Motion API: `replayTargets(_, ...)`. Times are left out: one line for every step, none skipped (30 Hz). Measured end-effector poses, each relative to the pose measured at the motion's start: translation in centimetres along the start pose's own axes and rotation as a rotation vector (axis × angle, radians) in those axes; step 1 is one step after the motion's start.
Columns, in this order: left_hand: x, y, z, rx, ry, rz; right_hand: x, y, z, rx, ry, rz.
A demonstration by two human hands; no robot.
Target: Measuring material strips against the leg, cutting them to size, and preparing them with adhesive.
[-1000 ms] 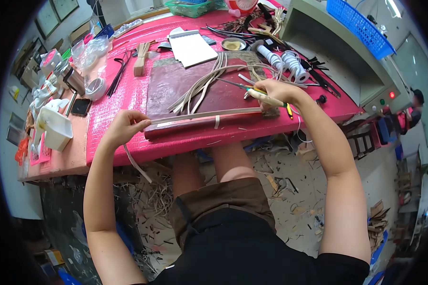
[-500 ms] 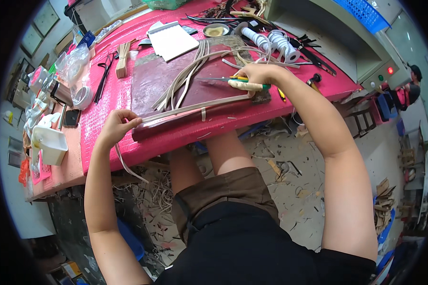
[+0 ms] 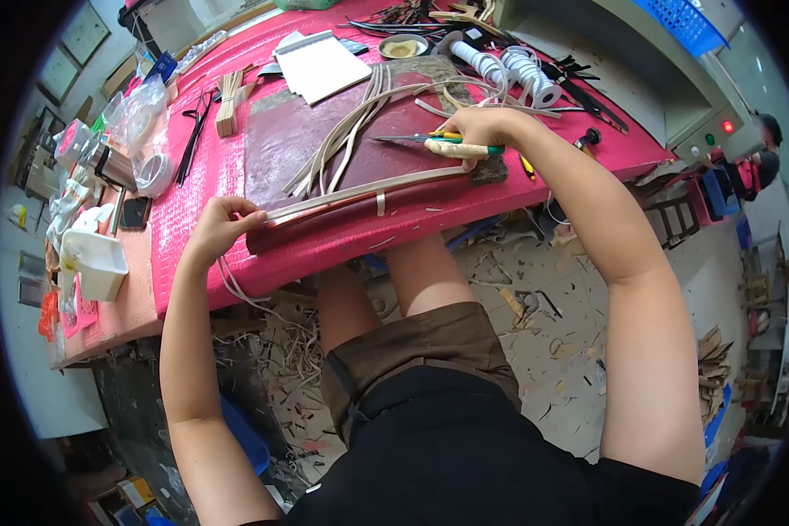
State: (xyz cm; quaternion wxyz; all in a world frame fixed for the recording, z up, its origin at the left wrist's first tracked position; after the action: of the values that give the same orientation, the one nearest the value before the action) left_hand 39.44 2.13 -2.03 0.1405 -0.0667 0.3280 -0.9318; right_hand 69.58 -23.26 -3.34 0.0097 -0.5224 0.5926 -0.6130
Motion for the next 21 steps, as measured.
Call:
replayTargets(0.0,0.0,0.1,-0.027,0.003,-0.011,-0.1,0.1,0.1,0.007,-0.01,-0.005)
replayTargets(0.0,0.0,0.4,-0.055,0.004,-0.021,-0.1,0.1,0.2,0.012,-0.036,0.012)
replayTargets(0.2,-0.3,1.0,-0.14,0.017,-0.039,-0.3,0.0,0.1,0.02,-0.072,0.027)
replayTargets(0.4,-0.6,1.0,-0.145,-0.004,-0.018,-0.4,-0.1,-0.2,0.03,-0.112,0.042)
replayTargets(0.4,-0.6,0.9,-0.156,0.041,-0.039,-0.2,-0.1,-0.2,-0.009,-0.134,0.051)
replayTargets(0.6,-0.8,0.7,-0.171,0.079,-0.056,0.3,-0.1,-0.4,-0.047,-0.164,0.056)
replayTargets(0.7,-0.9,0.2,-0.18,0.09,-0.047,0.5,-0.1,-0.6,-0.023,-0.18,0.02)
replayTargets(0.5,-0.8,-0.3,-0.185,0.107,-0.043,0.8,-0.1,-0.5,0.002,-0.187,-0.013)
replayTargets(0.4,-0.7,-0.4,-0.158,0.113,-0.039,0.9,0.1,-0.1,-0.105,-0.155,-0.038)
replayTargets(0.4,-0.6,-0.5,-0.131,0.118,-0.035,0.9,0.4,0.3,-0.21,-0.122,-0.067)
replayTargets(0.4,-0.4,-0.3,-0.136,0.158,-0.035,0.8,0.5,1.4,-0.139,-0.178,0.102)
replayTargets(0.5,-0.3,-0.3,-0.139,0.172,-0.033,1.1,0.6,1.0,-0.101,-0.213,0.181)
replayTargets(0.7,-0.3,-0.5,-0.113,0.142,-0.016,1.3,0.8,0.4,-0.062,-0.247,0.263)
replayTargets(1.0,-0.4,-0.6,-0.086,0.113,0.0,1.2,0.7,0.2,-0.048,-0.205,0.233)
replayTargets(1.1,-0.2,-0.6,-0.083,0.111,0.007,2.2,0.4,-0.4,-0.036,-0.154,0.204)
replayTargets(1.4,-0.3,-0.6,-0.078,0.117,0.02,2.9,0.3,-1.2,-0.036,-0.161,0.218)
replayTargets(1.7,-0.3,-0.6,-0.072,0.125,0.032,3.6,0.3,-1.9,-0.035,-0.165,0.231)
replayTargets(1.8,-0.2,-0.7,-0.071,0.124,0.036,4.5,0.2,-2.5,-0.035,-0.163,0.248)
replayTargets(1.8,-0.1,-0.7,-0.078,0.151,0.064,4.0,0.0,-2.2,-0.019,-0.172,0.208)
replayTargets(1.9,0.0,-0.7,-0.086,0.179,0.091,3.9,0.0,-2.3,-0.01,-0.176,0.187)
replayTargets(1.9,0.1,-0.8,-0.085,0.176,0.094,3.8,0.0,-2.4,-0.002,-0.181,0.166)
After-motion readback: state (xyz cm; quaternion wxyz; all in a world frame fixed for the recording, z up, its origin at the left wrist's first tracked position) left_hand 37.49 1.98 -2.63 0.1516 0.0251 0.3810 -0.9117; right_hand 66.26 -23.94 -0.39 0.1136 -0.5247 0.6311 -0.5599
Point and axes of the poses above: each hand's wrist, its own x-axis away from the middle knuckle, its own y-axis out of the palm, z = x × y, the point moved 5 cm from there along -x, towards the middle knuckle, and after that the axes turned 10 degrees about y, right-handed, at the moved point
